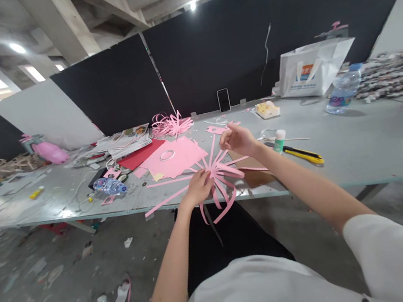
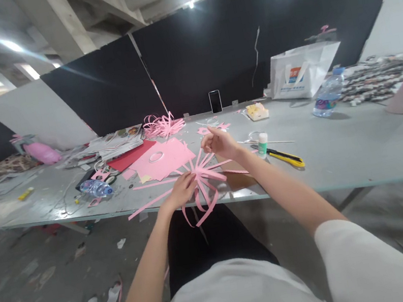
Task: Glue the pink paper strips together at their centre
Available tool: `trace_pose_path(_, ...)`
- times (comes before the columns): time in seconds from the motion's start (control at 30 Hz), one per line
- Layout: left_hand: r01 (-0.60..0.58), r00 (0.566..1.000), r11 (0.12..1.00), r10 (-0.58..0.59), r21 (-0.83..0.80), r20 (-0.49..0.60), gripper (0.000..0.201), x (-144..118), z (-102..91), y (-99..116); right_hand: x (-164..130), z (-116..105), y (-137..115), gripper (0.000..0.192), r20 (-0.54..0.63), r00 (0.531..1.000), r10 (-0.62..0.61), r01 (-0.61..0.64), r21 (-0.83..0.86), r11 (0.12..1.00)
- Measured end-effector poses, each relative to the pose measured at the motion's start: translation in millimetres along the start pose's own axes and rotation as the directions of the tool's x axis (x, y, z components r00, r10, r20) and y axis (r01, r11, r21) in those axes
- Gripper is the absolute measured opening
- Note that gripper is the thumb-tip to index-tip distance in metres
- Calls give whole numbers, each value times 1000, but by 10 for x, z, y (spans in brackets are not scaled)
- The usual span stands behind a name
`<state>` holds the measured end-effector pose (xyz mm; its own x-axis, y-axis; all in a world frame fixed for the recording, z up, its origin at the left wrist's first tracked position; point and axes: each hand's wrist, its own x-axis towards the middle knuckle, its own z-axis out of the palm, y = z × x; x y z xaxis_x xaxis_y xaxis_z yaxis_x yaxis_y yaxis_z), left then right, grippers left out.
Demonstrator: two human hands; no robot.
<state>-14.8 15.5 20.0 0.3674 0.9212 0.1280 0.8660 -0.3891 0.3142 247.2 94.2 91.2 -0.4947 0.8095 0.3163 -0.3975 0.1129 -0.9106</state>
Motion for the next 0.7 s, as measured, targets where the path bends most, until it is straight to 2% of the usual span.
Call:
trace_pose_path(0.17,-78,979,996,83,-32,185,41,158,-290,33,-1,20,37,47,-80,997,-19,17,-21,1000)
trace_pose_path(0.3,-103,971,993,112,-53,212,39,285,-472,62,27,17,48,53,-158,987,-36,15,-136,991)
trace_pose_path(0.4,-91,973,995,98,-44,208,36,350,-561,54,6,25,-36,59,-195,977,-85,16,-331,943)
trace_pose_path(0.47,-93,976,995,97,-32,192,33,359,-585,38,-115,38,-132,56,-196,974,-116,8,-480,877)
trace_pose_path(0.53,-106,979,994,108,-22,175,32,339,-561,19,-363,70,-218,50,-189,975,-117,-13,-572,820)
trace_pose_path(0.63,-172,977,985,166,32,136,34,275,-414,-10,-917,178,-247,46,-130,984,-124,-37,-823,567)
trace_pose_path(0.7,-230,970,969,220,94,103,37,228,-249,-30,-1295,273,-180,38,-103,990,-101,-49,-900,433)
